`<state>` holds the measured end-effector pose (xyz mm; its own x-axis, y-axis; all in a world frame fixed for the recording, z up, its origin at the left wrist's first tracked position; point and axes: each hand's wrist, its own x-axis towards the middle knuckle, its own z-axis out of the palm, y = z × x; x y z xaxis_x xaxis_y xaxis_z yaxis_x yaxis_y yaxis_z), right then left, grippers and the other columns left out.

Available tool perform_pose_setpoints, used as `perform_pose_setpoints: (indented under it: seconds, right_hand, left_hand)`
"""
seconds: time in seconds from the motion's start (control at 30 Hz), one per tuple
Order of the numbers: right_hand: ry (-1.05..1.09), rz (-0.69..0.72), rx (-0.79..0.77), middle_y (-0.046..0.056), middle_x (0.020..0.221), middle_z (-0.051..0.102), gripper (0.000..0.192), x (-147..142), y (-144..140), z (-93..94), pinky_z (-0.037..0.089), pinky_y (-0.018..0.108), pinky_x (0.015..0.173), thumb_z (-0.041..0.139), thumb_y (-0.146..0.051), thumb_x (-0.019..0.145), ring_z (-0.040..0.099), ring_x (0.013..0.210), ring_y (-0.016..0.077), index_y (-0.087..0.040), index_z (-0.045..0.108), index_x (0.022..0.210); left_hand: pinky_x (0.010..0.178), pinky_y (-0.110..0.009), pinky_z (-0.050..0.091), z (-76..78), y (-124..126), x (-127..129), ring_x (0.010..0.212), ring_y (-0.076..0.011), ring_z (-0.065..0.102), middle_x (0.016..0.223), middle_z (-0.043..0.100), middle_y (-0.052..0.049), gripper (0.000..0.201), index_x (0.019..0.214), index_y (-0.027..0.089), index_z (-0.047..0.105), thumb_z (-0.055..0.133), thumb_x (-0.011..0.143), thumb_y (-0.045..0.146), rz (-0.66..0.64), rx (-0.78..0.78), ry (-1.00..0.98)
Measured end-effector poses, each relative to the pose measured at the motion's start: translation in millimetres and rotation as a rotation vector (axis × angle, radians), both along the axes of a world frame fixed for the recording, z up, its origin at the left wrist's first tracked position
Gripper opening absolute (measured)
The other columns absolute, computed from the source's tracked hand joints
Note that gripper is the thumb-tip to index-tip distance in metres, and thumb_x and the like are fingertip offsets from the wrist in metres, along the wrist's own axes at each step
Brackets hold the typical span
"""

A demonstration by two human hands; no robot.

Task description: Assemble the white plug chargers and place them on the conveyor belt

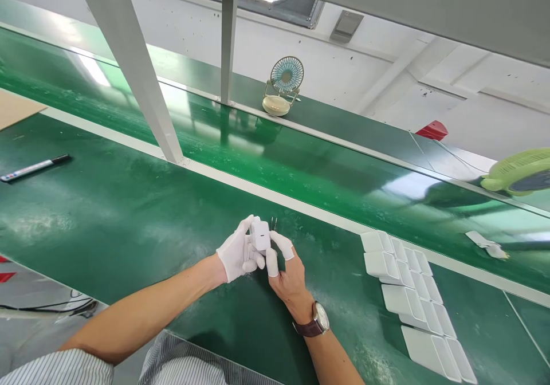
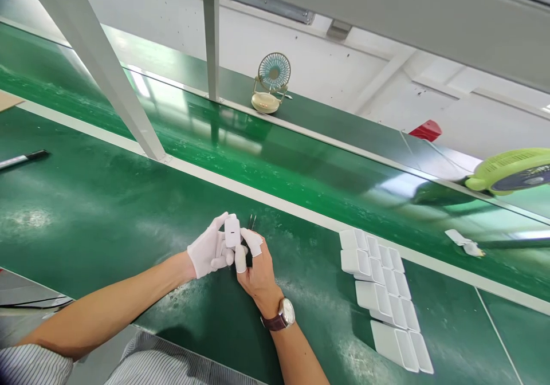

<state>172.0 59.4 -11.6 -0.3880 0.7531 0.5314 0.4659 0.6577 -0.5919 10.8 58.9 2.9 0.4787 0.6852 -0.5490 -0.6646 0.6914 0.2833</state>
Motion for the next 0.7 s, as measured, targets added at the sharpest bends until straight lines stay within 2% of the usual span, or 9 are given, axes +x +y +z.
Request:
perform_pose_setpoints:
  seconds: [0.23,0.47,0.7]
  right_hand:
    - [0.03,-0.026,-0.013,0.012,0.116,0.068,0.037,0,0,2.5,0.06,0.041,0.086,0.044,-0.016,0.099,0.068,0.103,0.025,-0.023,0.054,0.134]
    - [0.053,-0.065,-0.08,0.01,0.113,0.07,0.034,1,3,6.4,0.06,0.04,0.085,0.042,-0.019,0.1,0.07,0.1,0.0242,-0.024,0.059,0.13]
    - [0.06,-0.037,-0.058,0.011,0.114,0.069,0.035,1,2,6.3,0.061,0.04,0.085,0.042,-0.015,0.1,0.069,0.101,0.0237,-0.024,0.059,0.129]
  left_hand:
    - [0.029,-0.017,0.025,-1.6,-3,-3,0.044,-0.0152,0.061,0.057,0.056,-0.004,0.057,0.076,0.012,0.06,0.043,0.092,0.065,-0.014,-0.027,-0.119]
    - [0.028,-0.018,0.025,3.8,-4,-2,0.048,-0.0192,0.065,0.065,0.064,-0.008,0.063,0.088,0.012,0.062,0.039,0.09,0.071,-0.07,-0.027,-0.087]
    - [0.033,-0.019,0.029,7.8,-4,-1,0.048,-0.0168,0.062,0.057,0.057,-0.004,0.06,0.087,0.011,0.065,0.048,0.088,0.068,-0.028,-0.005,-0.079]
